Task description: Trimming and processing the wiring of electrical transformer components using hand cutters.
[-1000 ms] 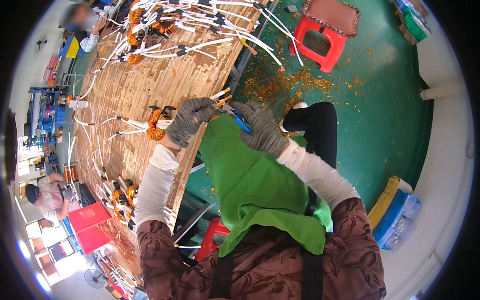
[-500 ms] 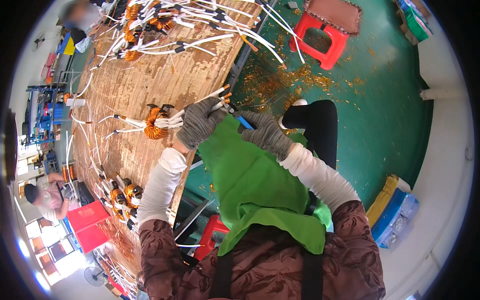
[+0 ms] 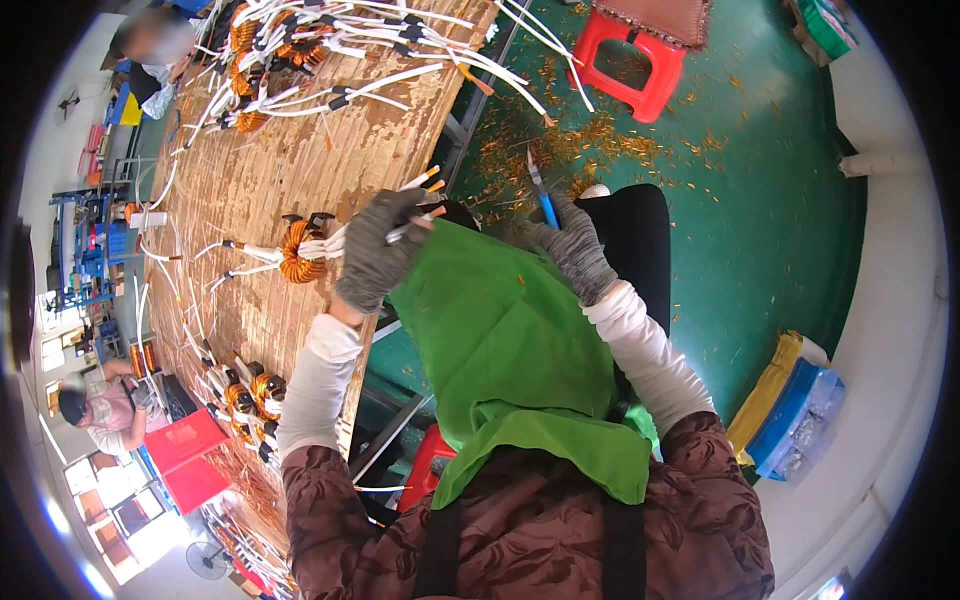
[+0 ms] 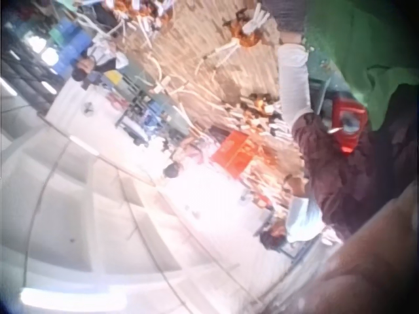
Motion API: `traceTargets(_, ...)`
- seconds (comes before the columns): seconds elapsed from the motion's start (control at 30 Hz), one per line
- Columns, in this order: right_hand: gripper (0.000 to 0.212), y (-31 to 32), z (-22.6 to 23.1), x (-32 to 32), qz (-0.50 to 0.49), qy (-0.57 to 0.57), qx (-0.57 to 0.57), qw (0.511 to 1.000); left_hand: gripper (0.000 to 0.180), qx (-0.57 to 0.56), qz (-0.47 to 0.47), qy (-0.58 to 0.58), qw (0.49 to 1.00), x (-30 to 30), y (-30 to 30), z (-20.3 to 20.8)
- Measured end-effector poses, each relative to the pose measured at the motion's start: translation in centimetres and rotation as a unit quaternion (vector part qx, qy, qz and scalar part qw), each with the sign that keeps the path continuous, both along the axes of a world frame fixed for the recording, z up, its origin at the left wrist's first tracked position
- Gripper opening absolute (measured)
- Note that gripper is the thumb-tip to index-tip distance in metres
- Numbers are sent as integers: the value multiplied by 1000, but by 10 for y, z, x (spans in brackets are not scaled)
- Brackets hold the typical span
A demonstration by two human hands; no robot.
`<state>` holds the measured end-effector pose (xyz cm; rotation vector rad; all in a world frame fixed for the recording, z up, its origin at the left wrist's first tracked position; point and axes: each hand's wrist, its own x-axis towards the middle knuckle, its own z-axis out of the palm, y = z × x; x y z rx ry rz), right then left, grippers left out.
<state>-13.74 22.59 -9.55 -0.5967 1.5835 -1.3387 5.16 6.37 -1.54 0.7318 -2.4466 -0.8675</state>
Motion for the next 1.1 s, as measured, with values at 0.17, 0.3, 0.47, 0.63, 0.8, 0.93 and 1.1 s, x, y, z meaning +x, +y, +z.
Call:
traceTargets(0.17,49,9,-27,20,53,89,23,994,14,-168,-24,-75,983,-7,-22,-2)
traceTargets(0.3,56,5,-29,35,84,236,-37,967,17,-225,-32,-343,911,-21,-13,-9)
traceTargets(0.47,60,-13,6,27,107,306,-64,944,22,68,27,-50,996,-6,-23,-1)
traceTargets(0.63,61,-49,35,22,151,398,-87,901,19,254,57,-28,965,-2,-24,12)
traceTargets(0.8,61,-65,54,26,190,402,-120,887,18,304,76,5,950,3,-25,13)
traceTargets(0.93,58,-70,56,33,169,414,-133,885,21,312,59,12,948,6,-26,12)
traceTargets(1.1,53,-70,61,45,108,519,-92,843,21,208,66,45,975,13,-25,-15)
